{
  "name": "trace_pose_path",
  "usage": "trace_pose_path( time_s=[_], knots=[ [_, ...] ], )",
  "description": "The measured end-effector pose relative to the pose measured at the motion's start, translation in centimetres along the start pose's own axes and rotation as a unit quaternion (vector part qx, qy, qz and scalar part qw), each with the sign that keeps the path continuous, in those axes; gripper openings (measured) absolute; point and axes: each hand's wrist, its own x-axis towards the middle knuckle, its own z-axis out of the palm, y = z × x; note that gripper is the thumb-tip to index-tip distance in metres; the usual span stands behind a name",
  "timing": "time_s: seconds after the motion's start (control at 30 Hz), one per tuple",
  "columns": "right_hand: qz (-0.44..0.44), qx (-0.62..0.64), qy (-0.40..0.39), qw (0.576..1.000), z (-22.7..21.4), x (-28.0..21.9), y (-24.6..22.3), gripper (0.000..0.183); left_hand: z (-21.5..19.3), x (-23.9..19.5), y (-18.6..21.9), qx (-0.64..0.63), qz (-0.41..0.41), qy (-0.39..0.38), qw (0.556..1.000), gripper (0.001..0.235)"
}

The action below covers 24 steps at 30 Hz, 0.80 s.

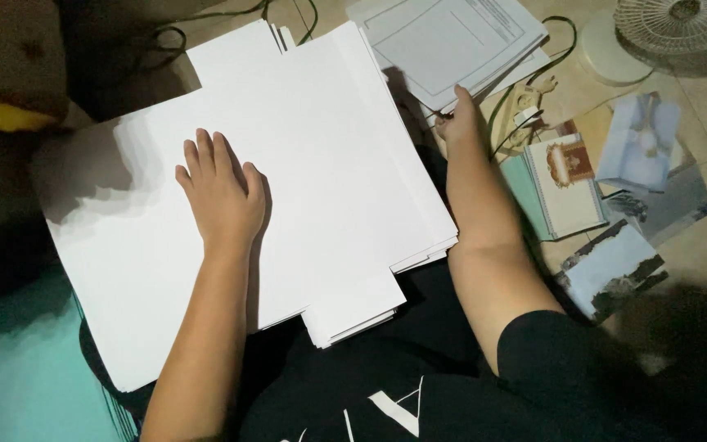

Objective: Folding white cardstock folders and inserting printed documents into them

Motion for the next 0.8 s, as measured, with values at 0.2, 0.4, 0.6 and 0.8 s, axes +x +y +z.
trace_pose_path(
  time_s=[0.2, 0.4, 0.6, 0.8],
  knots=[
    [0.082, 0.129, -0.095, 0.984, 1.7, -3.8, -1.0, 0.075, -0.2, 0.0, 0.1, -0.007, 0.001, 0.005, 1.0, 0.061],
    [0.055, 0.279, -0.113, 0.952, 1.6, -0.2, -0.2, 0.044, 0.6, -0.1, -0.5, -0.014, 0.069, 0.075, 0.995, 0.055],
    [-0.162, -0.124, -0.198, 0.959, -3.0, 1.0, 2.2, 0.062, 0.2, -0.2, -0.1, -0.009, 0.037, 0.041, 0.998, 0.056],
    [-0.101, -0.262, 0.075, 0.957, -2.1, 6.5, 1.7, 0.072, 0.1, 0.0, 0.0, -0.012, 0.005, 0.012, 1.0, 0.06]
  ],
)
